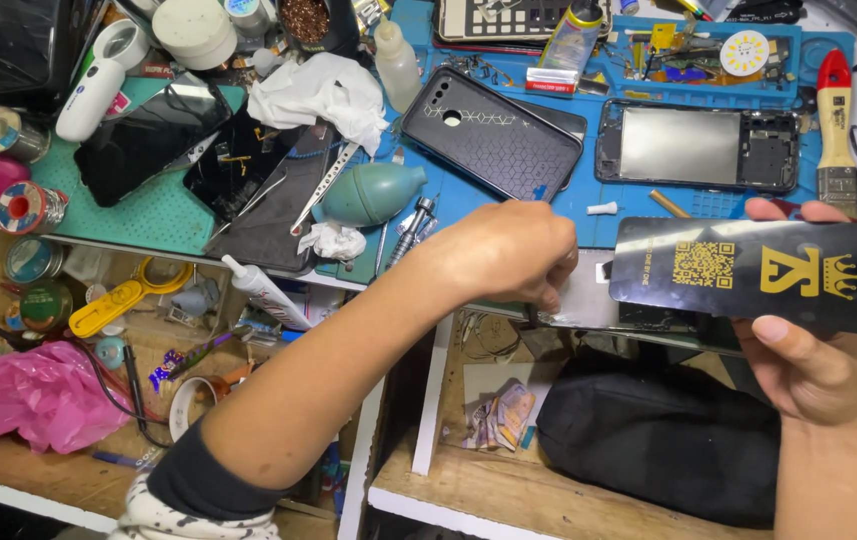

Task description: Replacing a mobile phone screen by applying adhesive to the frame and aligning the new display panel.

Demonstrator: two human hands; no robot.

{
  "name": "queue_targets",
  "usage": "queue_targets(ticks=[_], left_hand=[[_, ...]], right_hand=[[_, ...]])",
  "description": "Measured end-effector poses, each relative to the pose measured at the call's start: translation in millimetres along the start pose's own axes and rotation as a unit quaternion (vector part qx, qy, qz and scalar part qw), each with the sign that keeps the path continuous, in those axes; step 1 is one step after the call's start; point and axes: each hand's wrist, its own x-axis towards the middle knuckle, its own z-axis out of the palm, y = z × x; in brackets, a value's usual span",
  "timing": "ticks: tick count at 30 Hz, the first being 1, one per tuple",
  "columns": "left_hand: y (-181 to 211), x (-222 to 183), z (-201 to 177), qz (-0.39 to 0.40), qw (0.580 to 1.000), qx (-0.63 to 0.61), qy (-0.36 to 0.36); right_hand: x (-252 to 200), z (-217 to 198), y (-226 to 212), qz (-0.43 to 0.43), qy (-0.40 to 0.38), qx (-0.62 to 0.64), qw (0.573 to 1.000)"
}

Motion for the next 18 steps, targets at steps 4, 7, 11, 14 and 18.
queue_targets(ticks=[4,7,11,14,18], left_hand=[[-1,-22,-22,0.056,0.995,-0.041,0.065],[-2,-38,-26,0.073,0.986,-0.032,0.147],[2,-50,-14,0.112,0.978,0.034,0.175],[-9,-43,16,0.076,0.993,0.033,0.085],[-12,-35,31,0.016,0.991,0.004,0.129]], right_hand=[[0,-2,-1,-0.001,0.003,0.010,1.000],[0,-3,-1,-0.004,0.006,0.011,1.000],[-1,-2,-2,-0.002,0.011,0.012,1.000],[-1,-4,-1,-0.005,0.004,0.018,1.000],[-2,-5,0,0.004,0.000,0.020,1.000]])
